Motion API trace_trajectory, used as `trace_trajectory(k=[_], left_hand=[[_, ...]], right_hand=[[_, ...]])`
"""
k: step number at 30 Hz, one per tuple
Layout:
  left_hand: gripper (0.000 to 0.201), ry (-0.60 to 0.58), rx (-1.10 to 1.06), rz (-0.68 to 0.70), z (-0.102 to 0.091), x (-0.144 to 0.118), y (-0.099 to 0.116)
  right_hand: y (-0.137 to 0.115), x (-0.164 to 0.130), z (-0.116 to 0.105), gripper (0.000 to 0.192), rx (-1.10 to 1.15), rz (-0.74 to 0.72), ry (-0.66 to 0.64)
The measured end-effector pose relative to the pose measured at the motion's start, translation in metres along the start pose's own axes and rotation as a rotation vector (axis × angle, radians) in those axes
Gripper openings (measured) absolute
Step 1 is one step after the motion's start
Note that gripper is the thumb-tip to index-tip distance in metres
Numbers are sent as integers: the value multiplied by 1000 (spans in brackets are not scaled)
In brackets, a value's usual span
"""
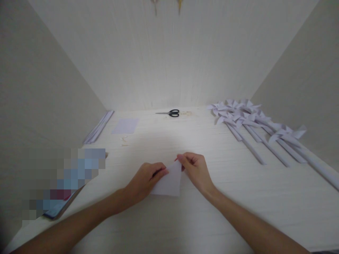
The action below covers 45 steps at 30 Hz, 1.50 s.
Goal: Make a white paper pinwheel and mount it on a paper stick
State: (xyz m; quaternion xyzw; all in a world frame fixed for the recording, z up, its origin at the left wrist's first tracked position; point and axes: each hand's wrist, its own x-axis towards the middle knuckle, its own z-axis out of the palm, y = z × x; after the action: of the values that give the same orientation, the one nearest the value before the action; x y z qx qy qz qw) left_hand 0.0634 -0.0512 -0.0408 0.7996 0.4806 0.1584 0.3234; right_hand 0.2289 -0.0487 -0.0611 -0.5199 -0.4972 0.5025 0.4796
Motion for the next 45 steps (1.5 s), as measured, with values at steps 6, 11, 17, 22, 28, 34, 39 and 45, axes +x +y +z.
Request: trace_trajectory(k=[6, 11, 17, 22, 28, 34, 39, 45], left_hand=[[30, 8, 21, 2, -1, 1, 3], [30, 41, -27, 47, -2, 1, 1], [31, 1, -140, 113, -7, 2, 3], [31, -47, -178, 107, -3, 1, 0], [29, -46, -128, 93, 4, -1, 3], [29, 58, -103, 74, 9, -3, 2], [28, 76, -27, 69, 11, -4, 0], [27, 50, -70, 96, 7, -4, 2]], right_hand=[[1, -1, 4, 28, 147, 88, -22], [-1, -2, 7, 27, 350, 173, -89], [-6, -1, 6, 25, 492, 220, -129], [-8, -1, 2, 28, 254, 127, -108], [-4, -8, 4, 30, -228, -60, -4], [0, -15, 14, 31, -347, -147, -32], [0, -15, 14, 33, -343, -106, -48], [-2, -15, 13, 37, -303, -90, -67]])
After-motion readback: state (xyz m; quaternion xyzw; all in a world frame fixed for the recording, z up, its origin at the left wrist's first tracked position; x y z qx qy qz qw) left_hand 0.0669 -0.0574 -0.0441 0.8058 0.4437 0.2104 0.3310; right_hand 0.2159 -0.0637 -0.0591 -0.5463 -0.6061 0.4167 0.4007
